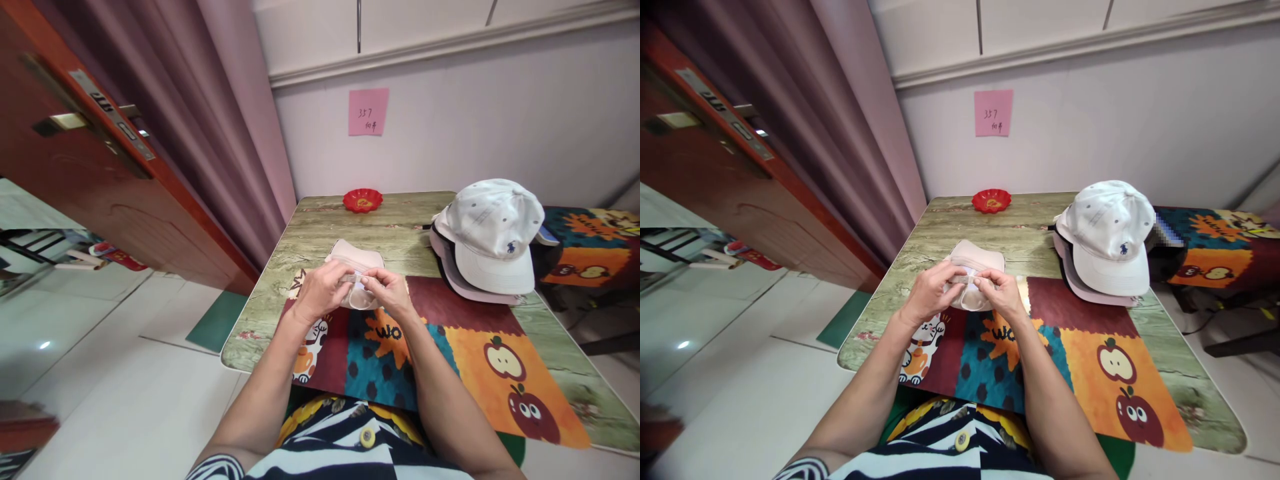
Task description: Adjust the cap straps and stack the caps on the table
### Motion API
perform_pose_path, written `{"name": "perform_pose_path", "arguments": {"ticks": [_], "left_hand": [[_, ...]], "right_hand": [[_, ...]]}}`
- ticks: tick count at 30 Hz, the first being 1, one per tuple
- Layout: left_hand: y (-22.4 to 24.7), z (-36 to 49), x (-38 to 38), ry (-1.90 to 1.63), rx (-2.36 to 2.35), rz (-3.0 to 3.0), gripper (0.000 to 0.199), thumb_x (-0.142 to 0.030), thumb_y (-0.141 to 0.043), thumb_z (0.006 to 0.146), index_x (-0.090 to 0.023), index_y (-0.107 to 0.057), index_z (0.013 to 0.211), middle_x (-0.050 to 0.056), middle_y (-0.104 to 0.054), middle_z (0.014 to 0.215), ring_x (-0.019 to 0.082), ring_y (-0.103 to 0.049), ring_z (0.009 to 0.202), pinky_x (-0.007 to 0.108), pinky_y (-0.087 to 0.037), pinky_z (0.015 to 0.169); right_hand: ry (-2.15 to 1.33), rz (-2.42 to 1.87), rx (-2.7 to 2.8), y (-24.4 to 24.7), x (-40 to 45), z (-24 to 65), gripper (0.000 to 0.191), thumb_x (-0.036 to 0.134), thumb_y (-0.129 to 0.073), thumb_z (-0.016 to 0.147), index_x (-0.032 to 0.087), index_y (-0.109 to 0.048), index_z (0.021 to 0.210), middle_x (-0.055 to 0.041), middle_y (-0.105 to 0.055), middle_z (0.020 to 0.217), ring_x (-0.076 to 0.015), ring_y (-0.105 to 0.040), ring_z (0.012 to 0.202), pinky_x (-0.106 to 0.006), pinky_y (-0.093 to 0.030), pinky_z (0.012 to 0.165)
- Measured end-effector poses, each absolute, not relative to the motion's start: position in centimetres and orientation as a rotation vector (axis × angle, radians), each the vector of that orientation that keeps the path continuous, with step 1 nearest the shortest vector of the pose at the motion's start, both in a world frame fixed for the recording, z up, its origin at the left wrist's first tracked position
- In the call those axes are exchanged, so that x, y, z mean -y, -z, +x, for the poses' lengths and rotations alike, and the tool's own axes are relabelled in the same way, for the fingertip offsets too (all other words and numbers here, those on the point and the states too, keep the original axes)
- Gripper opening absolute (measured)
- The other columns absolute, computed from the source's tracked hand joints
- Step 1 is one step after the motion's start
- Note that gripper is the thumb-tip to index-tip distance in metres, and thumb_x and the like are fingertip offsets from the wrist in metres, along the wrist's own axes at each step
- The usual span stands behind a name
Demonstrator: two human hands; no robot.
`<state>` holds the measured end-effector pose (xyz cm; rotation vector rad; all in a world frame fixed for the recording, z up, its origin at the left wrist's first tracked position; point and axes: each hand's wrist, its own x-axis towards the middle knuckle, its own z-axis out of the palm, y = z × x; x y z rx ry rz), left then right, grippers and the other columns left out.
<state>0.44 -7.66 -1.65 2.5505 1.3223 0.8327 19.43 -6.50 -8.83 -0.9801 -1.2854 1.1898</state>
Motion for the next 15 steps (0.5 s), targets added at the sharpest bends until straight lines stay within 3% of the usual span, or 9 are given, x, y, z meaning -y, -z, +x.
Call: {"name": "perform_pose_path", "arguments": {"ticks": [15], "left_hand": [[2.9,0.5,6.4,-0.956,-1.169,2.349,0.018,-0.014,-0.066,0.084,-0.020,-0.069,0.101,0.004,-0.073,0.100,0.019,-0.068,0.094,0.029,-0.050,0.085]], "right_hand": [[-1.191,-0.971,1.272,9.0,6.5,19.3,0.034,0.052,-0.074,0.078,0.018,-0.068,0.080,-0.0007,-0.065,0.068,-0.0139,-0.056,0.061,-0.025,-0.043,0.058]]}}
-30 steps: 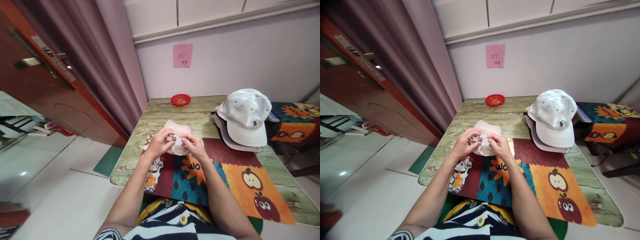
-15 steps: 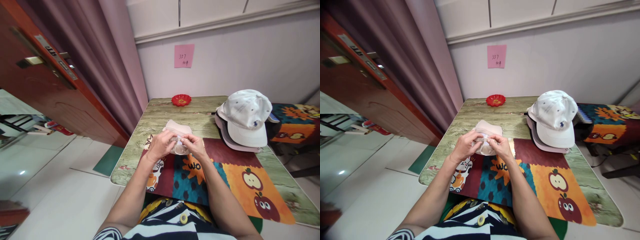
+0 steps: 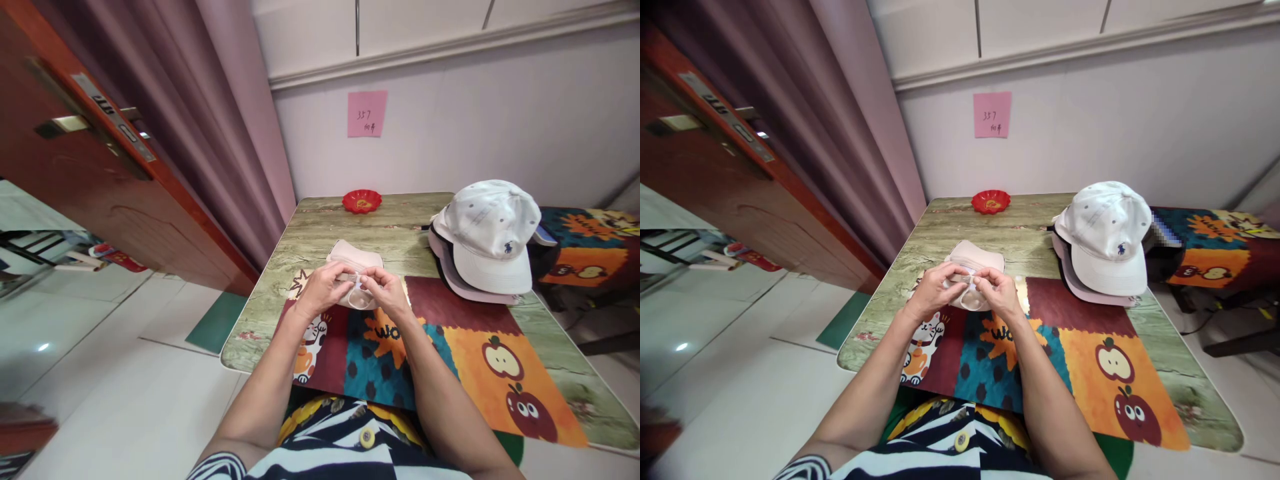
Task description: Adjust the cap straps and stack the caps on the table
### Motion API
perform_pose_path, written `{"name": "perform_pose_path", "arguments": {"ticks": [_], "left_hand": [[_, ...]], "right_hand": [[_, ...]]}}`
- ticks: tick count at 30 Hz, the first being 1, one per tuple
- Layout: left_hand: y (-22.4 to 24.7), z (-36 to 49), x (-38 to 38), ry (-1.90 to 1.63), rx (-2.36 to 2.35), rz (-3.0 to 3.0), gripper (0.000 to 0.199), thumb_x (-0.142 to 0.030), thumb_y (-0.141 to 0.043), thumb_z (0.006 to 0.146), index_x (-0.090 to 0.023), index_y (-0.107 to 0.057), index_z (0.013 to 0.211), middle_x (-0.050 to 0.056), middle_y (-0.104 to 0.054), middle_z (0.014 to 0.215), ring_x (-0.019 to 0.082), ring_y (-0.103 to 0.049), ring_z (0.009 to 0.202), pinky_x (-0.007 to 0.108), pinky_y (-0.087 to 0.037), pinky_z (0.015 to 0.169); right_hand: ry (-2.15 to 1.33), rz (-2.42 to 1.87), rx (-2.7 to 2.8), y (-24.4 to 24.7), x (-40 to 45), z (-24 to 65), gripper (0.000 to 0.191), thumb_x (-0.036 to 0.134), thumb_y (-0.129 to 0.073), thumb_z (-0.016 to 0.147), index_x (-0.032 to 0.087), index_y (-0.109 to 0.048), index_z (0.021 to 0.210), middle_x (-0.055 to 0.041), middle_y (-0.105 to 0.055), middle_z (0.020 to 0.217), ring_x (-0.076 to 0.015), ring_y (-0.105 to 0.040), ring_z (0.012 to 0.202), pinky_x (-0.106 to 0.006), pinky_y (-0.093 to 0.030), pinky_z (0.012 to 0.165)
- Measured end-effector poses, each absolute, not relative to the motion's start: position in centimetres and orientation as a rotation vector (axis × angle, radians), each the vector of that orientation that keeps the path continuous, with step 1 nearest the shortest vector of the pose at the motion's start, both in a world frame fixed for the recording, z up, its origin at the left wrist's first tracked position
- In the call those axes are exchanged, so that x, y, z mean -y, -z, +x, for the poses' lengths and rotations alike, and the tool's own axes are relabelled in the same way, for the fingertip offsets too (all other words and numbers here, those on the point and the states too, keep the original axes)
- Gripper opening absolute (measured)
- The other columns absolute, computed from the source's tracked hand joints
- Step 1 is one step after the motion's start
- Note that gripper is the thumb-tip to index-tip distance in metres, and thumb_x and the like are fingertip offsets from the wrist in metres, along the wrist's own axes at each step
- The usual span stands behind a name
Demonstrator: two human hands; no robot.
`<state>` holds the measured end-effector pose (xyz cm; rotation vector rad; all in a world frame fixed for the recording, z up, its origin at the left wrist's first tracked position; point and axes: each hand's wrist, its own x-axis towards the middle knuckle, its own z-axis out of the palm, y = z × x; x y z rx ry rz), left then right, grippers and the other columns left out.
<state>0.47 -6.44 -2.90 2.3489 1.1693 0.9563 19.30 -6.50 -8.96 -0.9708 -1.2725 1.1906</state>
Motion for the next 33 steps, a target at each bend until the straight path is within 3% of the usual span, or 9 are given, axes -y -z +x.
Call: {"name": "perform_pose_path", "arguments": {"ticks": [8,12,14,16,19,21,23,27,33], "left_hand": [[2.1,0.1,5.5,-0.872,-1.088,2.349,0.018,-0.013,-0.068,0.080,-0.019,-0.071,0.097,0.007,-0.070,0.112,0.022,-0.065,0.106,0.035,-0.050,0.095],[1.0,-0.3,5.0,-0.713,-1.084,2.064,0.046,-0.029,-0.073,0.080,-0.020,-0.065,0.125,0.009,-0.069,0.118,0.020,-0.068,0.093,0.030,-0.055,0.080],[0.5,-0.3,4.6,-0.589,-1.084,1.900,0.051,-0.039,-0.071,0.083,-0.018,-0.063,0.129,0.009,-0.070,0.113,0.014,-0.066,0.074,0.024,-0.052,0.062],[0.2,-0.4,4.1,-0.478,-1.075,1.807,0.042,-0.044,-0.070,0.084,-0.016,-0.070,0.114,0.006,-0.071,0.095,0.010,-0.059,0.058,0.021,-0.046,0.050],[0.2,-0.8,3.4,-0.421,-1.048,1.713,0.036,-0.048,-0.072,0.083,-0.014,-0.071,0.094,-0.001,-0.061,0.065,0.009,-0.052,0.048,0.020,-0.041,0.046],[0.3,-1.4,3.1,-0.441,-1.032,1.663,0.037,-0.050,-0.072,0.083,-0.014,-0.069,0.090,-0.003,-0.056,0.057,0.009,-0.051,0.046,0.020,-0.040,0.045],[0.4,-2.2,2.9,-0.464,-1.025,1.627,0.037,-0.051,-0.073,0.083,-0.014,-0.067,0.087,-0.004,-0.056,0.054,0.009,-0.051,0.046,0.019,-0.039,0.046],[0.2,-3.4,2.9,-0.436,-0.992,1.543,0.039,-0.051,-0.075,0.081,-0.014,-0.065,0.084,-0.004,-0.055,0.051,0.008,-0.049,0.045,0.019,-0.038,0.047],[-0.2,-3.8,2.6,-0.396,-0.905,1.524,0.044,-0.047,-0.079,0.079,-0.014,-0.067,0.106,-0.002,-0.063,0.063,0.008,-0.054,0.051,0.021,-0.043,0.053]], "right_hand": [[-1.177,-0.956,1.308,9.3,6.3,19.3,0.036,0.054,-0.073,0.080,0.019,-0.065,0.074,-0.0003,-0.065,0.063,-0.0135,-0.056,0.055,-0.025,-0.043,0.055],[-1.156,-0.970,1.338,9.7,6.2,19.5,0.040,0.059,-0.066,0.085,0.019,-0.071,0.085,-0.0035,-0.070,0.072,-0.0172,-0.063,0.064,-0.027,-0.049,0.061],[-1.094,-0.975,1.355,9.7,6.2,19.8,0.043,0.061,-0.060,0.090,0.020,-0.073,0.092,-0.0058,-0.074,0.083,-0.0196,-0.067,0.074,-0.028,-0.051,0.066],[-1.051,-0.971,1.381,9.5,6.1,20.3,0.047,0.063,-0.055,0.092,0.020,-0.074,0.092,-0.0067,-0.074,0.087,-0.0209,-0.067,0.080,-0.029,-0.052,0.070],[-1.167,-0.946,1.460,8.9,6.3,21.5,0.049,0.066,-0.062,0.085,0.018,-0.073,0.086,-0.0055,-0.071,0.078,-0.0197,-0.064,0.072,-0.029,-0.050,0.065],[-1.303,-0.926,1.544,8.5,6.4,22.2,0.047,0.064,-0.074,0.076,0.017,-0.071,0.081,-0.0033,-0.068,0.073,-0.0170,-0.060,0.064,-0.027,-0.047,0.060],[-1.376,-0.927,1.607,8.1,6.6,22.6,0.045,0.060,-0.080,0.072,0.017,-0.069,0.076,-0.0011,-0.064,0.068,-0.0137,-0.054,0.059,-0.025,-0.042,0.055],[-1.359,-0.938,1.588,7.9,6.7,22.4,0.045,0.061,-0.071,0.081,0.017,-0.069,0.077,0.0006,-0.059,0.063,-0.0115,-0.048,0.055,-0.024,-0.036,0.051],[-1.234,-0.953,1.588,8.5,6.5,21.5,0.049,0.064,-0.060,0.088,0.019,-0.065,0.070,-0.0011,-0.060,0.064,-0.0123,-0.046,0.055,-0.025,-0.034,0.049]]}}
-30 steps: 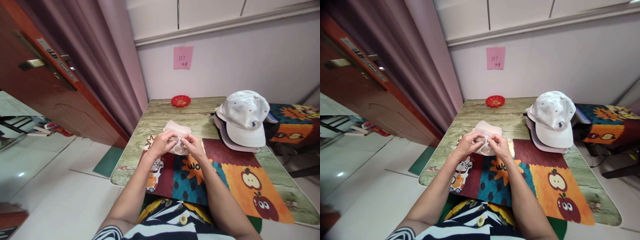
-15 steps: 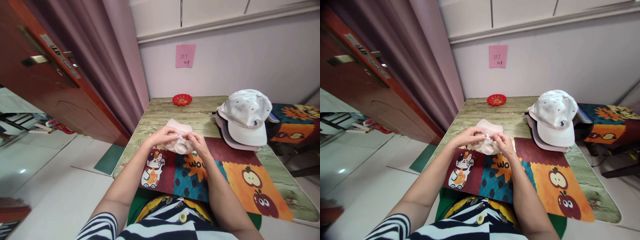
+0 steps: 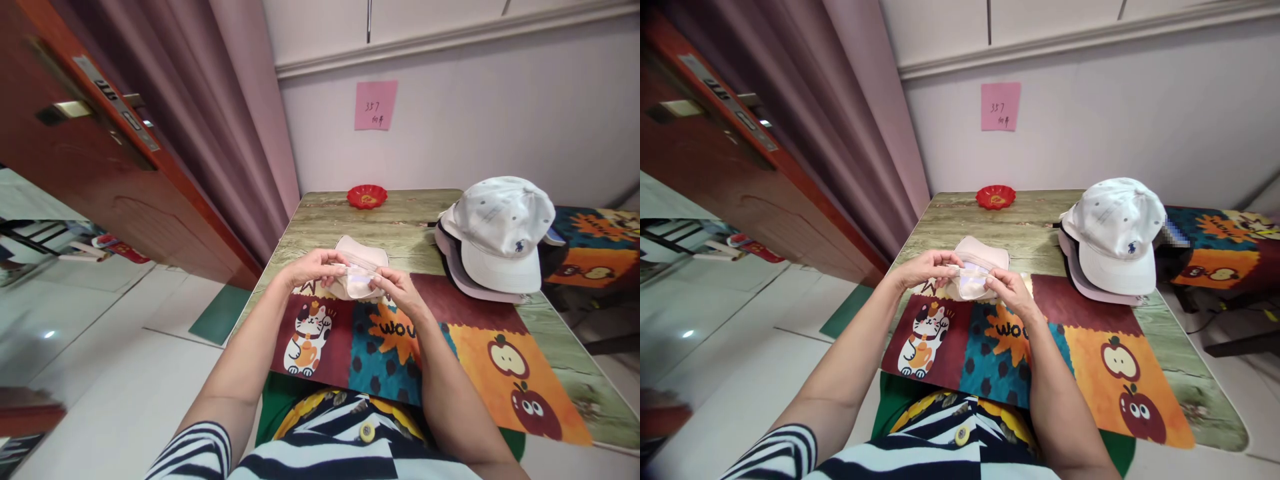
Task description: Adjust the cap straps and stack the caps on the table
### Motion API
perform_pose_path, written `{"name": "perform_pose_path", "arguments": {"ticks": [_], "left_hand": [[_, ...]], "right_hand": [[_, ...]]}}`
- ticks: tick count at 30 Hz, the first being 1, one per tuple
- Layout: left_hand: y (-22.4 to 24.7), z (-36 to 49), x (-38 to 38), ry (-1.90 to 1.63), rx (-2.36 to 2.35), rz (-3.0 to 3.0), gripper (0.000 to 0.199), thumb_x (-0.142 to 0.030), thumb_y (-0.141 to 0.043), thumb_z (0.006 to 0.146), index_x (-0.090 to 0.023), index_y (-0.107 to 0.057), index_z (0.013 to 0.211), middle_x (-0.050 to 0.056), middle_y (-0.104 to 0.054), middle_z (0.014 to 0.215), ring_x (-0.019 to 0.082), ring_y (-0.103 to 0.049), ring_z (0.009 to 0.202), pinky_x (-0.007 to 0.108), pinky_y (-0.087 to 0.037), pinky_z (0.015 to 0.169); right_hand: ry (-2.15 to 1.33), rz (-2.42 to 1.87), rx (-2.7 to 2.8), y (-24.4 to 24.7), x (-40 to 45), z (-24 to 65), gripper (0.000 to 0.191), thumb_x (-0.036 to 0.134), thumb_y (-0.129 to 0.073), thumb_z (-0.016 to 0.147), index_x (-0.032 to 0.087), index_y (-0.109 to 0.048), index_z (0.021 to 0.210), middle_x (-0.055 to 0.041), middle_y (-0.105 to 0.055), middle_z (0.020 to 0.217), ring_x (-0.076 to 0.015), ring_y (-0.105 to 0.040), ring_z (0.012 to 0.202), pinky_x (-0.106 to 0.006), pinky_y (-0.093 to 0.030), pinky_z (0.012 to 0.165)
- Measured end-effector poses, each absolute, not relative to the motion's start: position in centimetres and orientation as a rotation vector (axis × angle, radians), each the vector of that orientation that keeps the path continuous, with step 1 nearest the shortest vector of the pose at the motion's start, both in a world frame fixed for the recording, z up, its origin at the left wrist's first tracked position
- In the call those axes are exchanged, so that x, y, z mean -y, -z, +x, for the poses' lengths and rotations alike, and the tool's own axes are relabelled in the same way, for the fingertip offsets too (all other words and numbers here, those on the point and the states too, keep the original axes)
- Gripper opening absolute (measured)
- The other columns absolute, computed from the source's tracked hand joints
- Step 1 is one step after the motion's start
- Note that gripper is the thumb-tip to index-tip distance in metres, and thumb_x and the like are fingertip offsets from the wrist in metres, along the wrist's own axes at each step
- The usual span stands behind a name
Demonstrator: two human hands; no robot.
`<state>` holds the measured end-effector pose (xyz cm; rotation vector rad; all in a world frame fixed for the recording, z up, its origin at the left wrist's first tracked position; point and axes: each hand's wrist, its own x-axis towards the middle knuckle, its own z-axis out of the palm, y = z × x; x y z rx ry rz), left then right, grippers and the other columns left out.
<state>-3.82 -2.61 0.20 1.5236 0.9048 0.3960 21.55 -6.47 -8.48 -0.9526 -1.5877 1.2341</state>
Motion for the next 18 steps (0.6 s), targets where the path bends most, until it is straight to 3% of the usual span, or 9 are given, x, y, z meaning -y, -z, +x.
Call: {"name": "perform_pose_path", "arguments": {"ticks": [6,11,13,18], "left_hand": [[0.4,-3.8,2.0,-0.359,-0.894,1.562,0.039,-0.048,-0.075,0.083,-0.012,-0.068,0.095,-0.002,-0.059,0.057,0.009,-0.053,0.053,0.021,-0.042,0.053],[0.4,-2.7,2.9,-0.468,-0.888,1.530,0.042,-0.044,-0.078,0.080,-0.014,-0.065,0.107,-0.002,-0.063,0.068,0.010,-0.057,0.056,0.023,-0.047,0.056],[0.7,-2.0,3.4,-0.539,-0.893,1.523,0.043,-0.042,-0.079,0.079,-0.016,-0.063,0.109,-0.002,-0.063,0.072,0.010,-0.058,0.057,0.023,-0.048,0.057],[2.1,-0.8,4.4,-0.689,-0.912,1.505,0.040,-0.036,-0.081,0.075,-0.015,-0.065,0.106,0.001,-0.066,0.079,0.011,-0.061,0.063,0.023,-0.049,0.061]], "right_hand": [[-1.104,-0.952,1.540,9.0,6.3,21.2,0.045,0.059,-0.059,0.091,0.020,-0.064,0.069,-0.0020,-0.063,0.065,-0.0141,-0.051,0.055,-0.027,-0.040,0.053],[-0.797,-0.970,1.608,8.5,6.5,20.9,0.028,0.049,-0.069,0.087,0.022,-0.075,0.090,-0.0054,-0.074,0.087,-0.0226,-0.067,0.083,-0.035,-0.050,0.081],[-0.761,-0.982,1.623,8.5,6.6,20.8,0.025,0.047,-0.071,0.086,0.023,-0.077,0.089,-0.0057,-0.076,0.089,-0.0240,-0.068,0.086,-0.037,-0.050,0.087],[-0.885,-1.054,1.550,9.1,6.4,20.2,0.030,0.049,-0.068,0.086,0.021,-0.077,0.083,-0.0050,-0.075,0.079,-0.0228,-0.068,0.076,-0.033,-0.052,0.073]]}}
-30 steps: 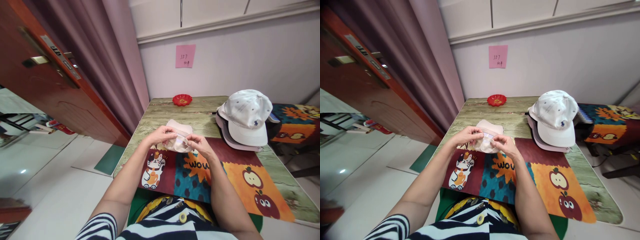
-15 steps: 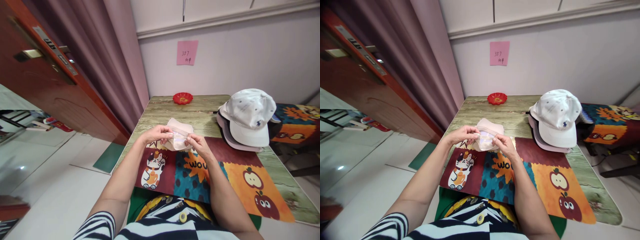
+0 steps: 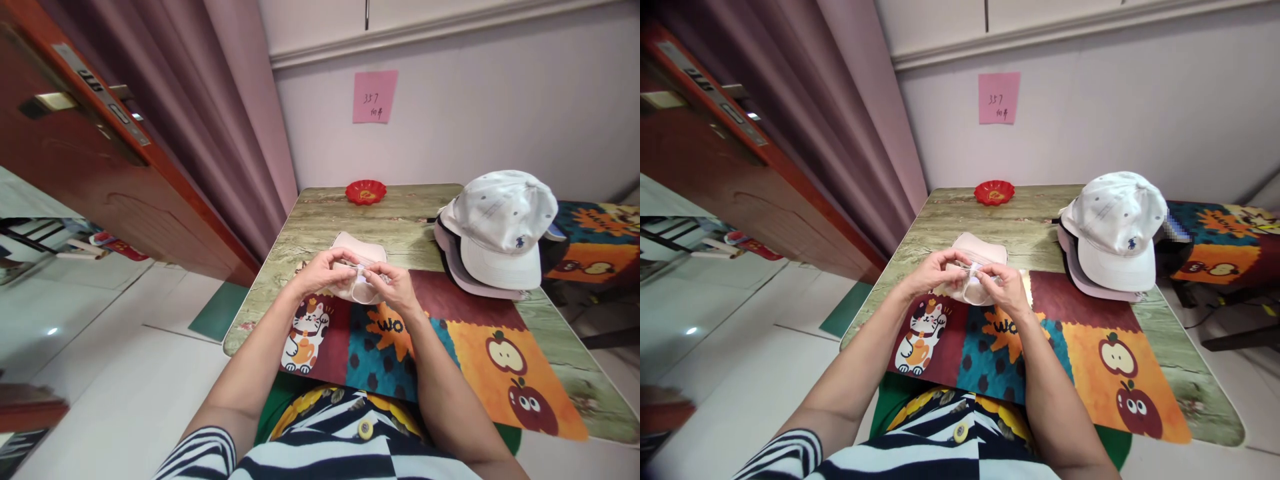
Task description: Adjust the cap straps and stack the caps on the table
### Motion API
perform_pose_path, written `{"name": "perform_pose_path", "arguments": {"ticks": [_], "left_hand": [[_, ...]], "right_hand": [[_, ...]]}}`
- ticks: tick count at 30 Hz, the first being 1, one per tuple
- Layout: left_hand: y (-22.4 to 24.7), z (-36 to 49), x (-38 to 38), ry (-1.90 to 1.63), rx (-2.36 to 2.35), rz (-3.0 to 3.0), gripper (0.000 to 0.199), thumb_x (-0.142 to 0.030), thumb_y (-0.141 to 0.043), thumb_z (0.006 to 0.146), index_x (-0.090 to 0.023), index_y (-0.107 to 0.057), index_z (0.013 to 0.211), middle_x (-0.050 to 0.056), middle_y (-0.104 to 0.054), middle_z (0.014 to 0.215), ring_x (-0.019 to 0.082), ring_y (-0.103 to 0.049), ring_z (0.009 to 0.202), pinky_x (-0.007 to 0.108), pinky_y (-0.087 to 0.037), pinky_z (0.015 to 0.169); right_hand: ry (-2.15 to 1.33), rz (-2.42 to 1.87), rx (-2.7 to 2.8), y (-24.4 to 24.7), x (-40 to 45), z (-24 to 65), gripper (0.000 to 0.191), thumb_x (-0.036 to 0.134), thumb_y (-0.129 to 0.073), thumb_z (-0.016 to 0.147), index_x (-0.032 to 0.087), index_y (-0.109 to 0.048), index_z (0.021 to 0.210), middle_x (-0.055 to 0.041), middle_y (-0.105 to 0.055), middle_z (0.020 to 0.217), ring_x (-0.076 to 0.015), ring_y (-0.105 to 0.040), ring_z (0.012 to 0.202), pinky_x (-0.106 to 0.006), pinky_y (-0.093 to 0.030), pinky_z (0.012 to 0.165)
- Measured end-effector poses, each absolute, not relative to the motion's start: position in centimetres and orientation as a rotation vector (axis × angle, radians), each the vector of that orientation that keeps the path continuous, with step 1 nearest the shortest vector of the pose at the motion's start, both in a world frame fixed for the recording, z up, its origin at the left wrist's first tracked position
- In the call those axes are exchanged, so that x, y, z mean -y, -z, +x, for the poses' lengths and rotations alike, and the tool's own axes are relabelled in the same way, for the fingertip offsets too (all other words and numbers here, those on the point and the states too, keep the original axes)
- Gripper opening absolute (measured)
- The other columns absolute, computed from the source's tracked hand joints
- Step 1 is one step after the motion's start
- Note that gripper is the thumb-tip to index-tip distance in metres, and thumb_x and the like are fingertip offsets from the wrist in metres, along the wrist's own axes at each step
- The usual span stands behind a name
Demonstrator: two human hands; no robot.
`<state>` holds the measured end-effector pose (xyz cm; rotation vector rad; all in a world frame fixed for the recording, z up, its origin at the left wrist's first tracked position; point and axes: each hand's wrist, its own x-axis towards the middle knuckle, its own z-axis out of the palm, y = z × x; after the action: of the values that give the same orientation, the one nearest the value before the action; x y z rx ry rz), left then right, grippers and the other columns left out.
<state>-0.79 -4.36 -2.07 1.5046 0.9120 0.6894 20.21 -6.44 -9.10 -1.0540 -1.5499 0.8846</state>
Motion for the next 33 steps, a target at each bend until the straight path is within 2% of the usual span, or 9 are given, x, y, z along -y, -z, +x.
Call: {"name": "perform_pose_path", "arguments": {"ticks": [3,7,12,20,27,31,33], "left_hand": [[2.3,-0.4,4.7,-0.726,-0.921,1.523,0.043,-0.028,-0.086,0.067,-0.015,-0.068,0.104,0.001,-0.067,0.090,0.011,-0.061,0.071,0.021,-0.049,0.066],[1.9,-0.1,5.0,-0.718,-0.975,1.546,0.040,-0.029,-0.083,0.069,-0.015,-0.070,0.103,0.002,-0.067,0.094,0.010,-0.060,0.071,0.021,-0.047,0.063],[1.2,-0.3,4.7,-0.604,-0.972,1.516,0.044,-0.037,-0.080,0.074,-0.014,-0.068,0.110,0.001,-0.065,0.077,0.011,-0.058,0.060,0.023,-0.047,0.057],[1.4,-0.5,3.9,-0.577,-0.976,1.560,0.038,-0.045,-0.080,0.076,-0.012,-0.070,0.092,-0.002,-0.059,0.060,0.009,-0.050,0.052,0.021,-0.038,0.051],[1.9,-1.6,3.5,-0.677,-1.044,1.561,0.038,-0.049,-0.078,0.077,-0.012,-0.067,0.080,-0.005,-0.049,0.051,0.007,-0.042,0.047,0.020,-0.032,0.049],[1.6,-2.6,3.6,-0.734,-1.049,1.534,0.038,-0.046,-0.080,0.075,-0.012,-0.068,0.089,-0.002,-0.058,0.066,0.007,-0.048,0.054,0.020,-0.039,0.055],[1.4,-3.1,3.8,-0.718,-1.033,1.544,0.040,-0.043,-0.081,0.073,-0.012,-0.068,0.096,0.001,-0.064,0.080,0.009,-0.055,0.064,0.021,-0.044,0.061]], "right_hand": [[-0.943,-1.047,1.506,9.1,6.4,20.0,0.032,0.050,-0.069,0.085,0.020,-0.077,0.085,-0.0042,-0.074,0.077,-0.0213,-0.067,0.072,-0.031,-0.052,0.069],[-0.963,-1.044,1.470,8.5,6.6,19.8,0.032,0.050,-0.070,0.083,0.019,-0.076,0.082,-0.0036,-0.073,0.074,-0.0198,-0.065,0.068,-0.030,-0.051,0.066],[-0.970,-1.033,1.478,8.4,6.7,19.9,0.032,0.050,-0.069,0.083,0.019,-0.076,0.079,-0.0027,-0.071,0.071,-0.0183,-0.062,0.066,-0.029,-0.050,0.065],[-0.969,-1.045,1.500,8.7,6.7,20.2,0.035,0.053,-0.067,0.084,0.019,-0.073,0.077,-0.0013,-0.066,0.066,-0.0156,-0.055,0.059,-0.028,-0.044,0.057],[-0.895,-1.050,1.528,8.4,6.7,20.8,0.037,0.055,-0.065,0.086,0.020,-0.074,0.077,-0.0040,-0.071,0.072,-0.0203,-0.062,0.067,-0.031,-0.049,0.065],[-0.869,-1.047,1.573,8.5,6.4,22.1,0.040,0.058,-0.060,0.090,0.022,-0.077,0.083,-0.0063,-0.073,0.079,-0.0253,-0.068,0.080,-0.036,-0.053,0.074],[-0.880,-1.010,1.614,8.5,6.3,23.0,0.040,0.059,-0.061,0.089,0.023,-0.079,0.088,-0.0080,-0.076,0.090,-0.0290,-0.070,0.093,-0.040,-0.054,0.085]]}}
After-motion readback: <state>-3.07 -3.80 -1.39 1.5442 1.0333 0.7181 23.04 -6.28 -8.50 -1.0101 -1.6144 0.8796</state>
